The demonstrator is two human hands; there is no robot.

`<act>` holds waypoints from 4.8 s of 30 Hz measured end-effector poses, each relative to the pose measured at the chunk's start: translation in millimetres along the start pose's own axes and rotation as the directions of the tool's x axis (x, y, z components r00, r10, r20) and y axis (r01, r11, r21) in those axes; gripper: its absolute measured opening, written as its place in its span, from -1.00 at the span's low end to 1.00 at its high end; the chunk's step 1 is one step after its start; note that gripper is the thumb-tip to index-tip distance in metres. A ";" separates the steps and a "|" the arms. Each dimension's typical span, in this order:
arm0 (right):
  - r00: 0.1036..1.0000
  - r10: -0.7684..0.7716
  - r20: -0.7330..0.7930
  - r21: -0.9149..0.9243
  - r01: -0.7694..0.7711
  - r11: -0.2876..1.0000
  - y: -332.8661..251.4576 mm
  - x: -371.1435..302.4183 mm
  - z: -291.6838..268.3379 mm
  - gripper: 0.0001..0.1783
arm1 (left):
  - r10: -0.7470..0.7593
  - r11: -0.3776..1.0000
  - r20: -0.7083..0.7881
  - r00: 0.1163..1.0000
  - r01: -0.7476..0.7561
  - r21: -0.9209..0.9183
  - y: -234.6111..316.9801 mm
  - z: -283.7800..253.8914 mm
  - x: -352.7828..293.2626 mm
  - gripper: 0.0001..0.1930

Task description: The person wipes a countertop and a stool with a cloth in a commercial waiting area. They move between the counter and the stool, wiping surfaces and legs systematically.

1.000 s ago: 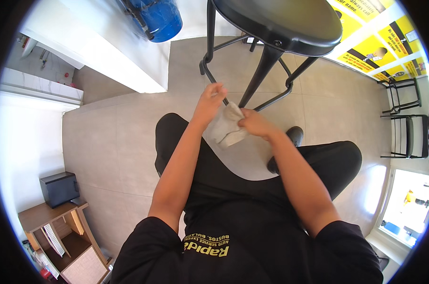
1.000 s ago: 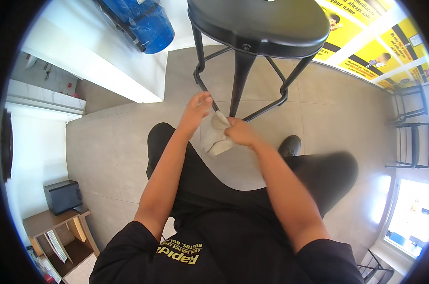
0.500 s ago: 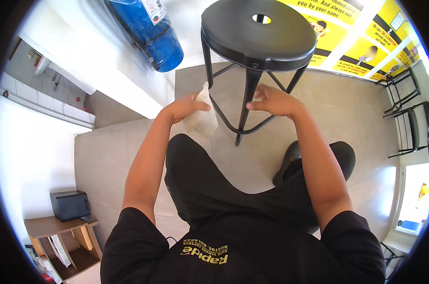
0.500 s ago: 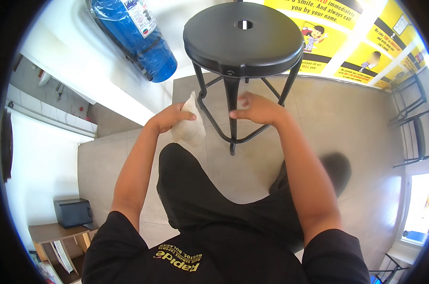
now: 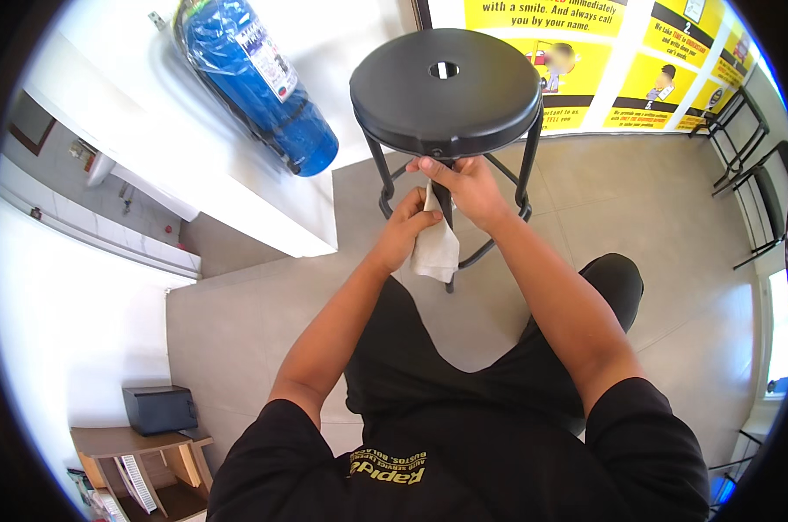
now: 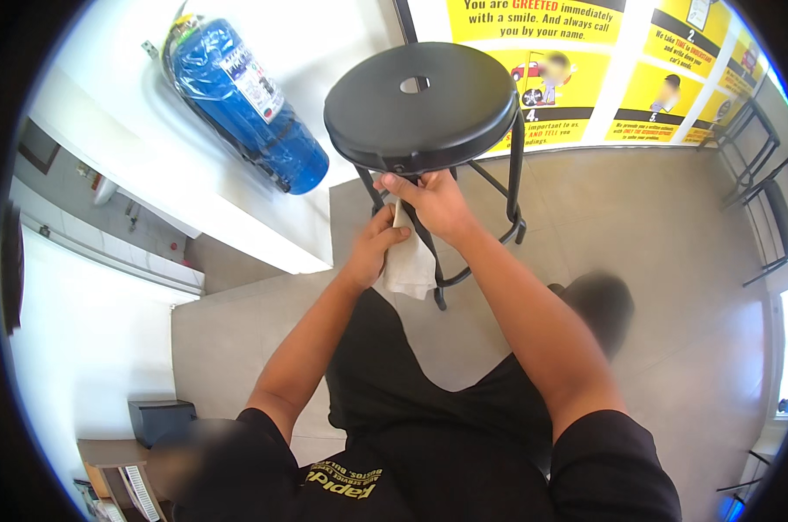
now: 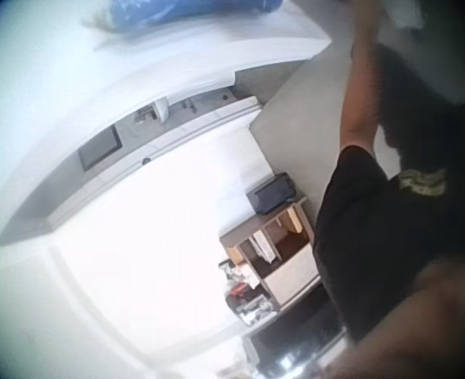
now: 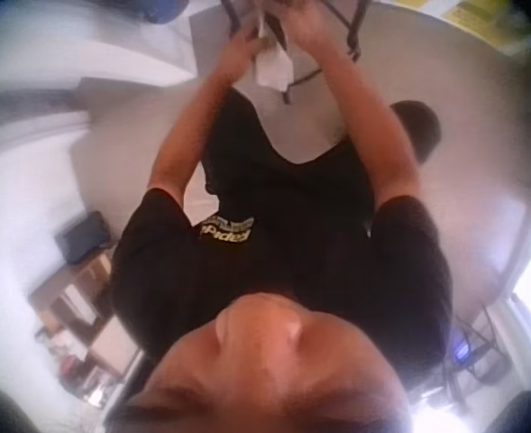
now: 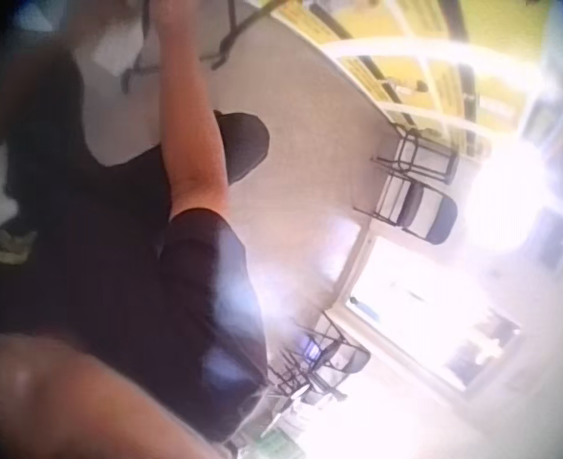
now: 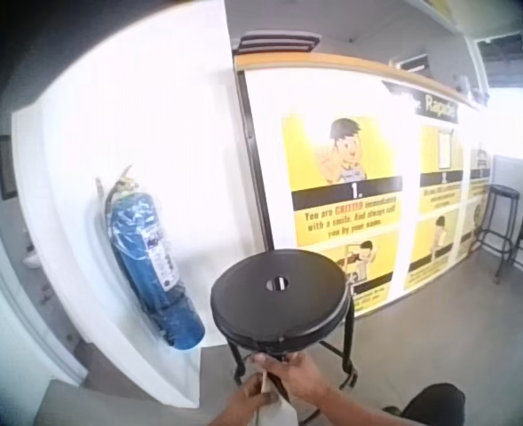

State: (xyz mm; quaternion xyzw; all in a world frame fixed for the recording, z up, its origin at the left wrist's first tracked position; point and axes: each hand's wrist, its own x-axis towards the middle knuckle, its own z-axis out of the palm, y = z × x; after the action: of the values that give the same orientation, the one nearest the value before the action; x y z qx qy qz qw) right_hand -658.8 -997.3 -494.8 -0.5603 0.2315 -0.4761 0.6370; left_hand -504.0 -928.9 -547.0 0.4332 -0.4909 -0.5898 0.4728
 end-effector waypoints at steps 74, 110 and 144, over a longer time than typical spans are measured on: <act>0.895 -0.097 -0.435 -0.111 0.053 0.992 -70.7 23.4 -93.8 -0.66 | 0.408 0.770 0.048 0.912 -0.372 0.518 7.7 90.9 119.3 -0.49; 0.930 -0.029 -0.367 -0.045 0.014 0.999 -76.4 35.3 -148.2 -0.63 | 0.278 0.785 0.176 0.944 -0.329 0.525 -106.4 -28.2 75.1 -0.51; 0.664 -0.240 -0.708 -0.109 0.233 0.966 -63.8 60.0 -155.0 -0.62 | -0.051 0.775 -0.151 0.987 0.135 0.618 -192.7 -0.5 -6.0 -0.65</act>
State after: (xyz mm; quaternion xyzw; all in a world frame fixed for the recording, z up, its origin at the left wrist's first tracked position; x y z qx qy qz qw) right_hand -783.0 -1120.6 -461.9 -0.3588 0.3884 -0.7337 0.4266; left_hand -527.9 -909.5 -737.3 0.6255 -0.6060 -0.3876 0.3022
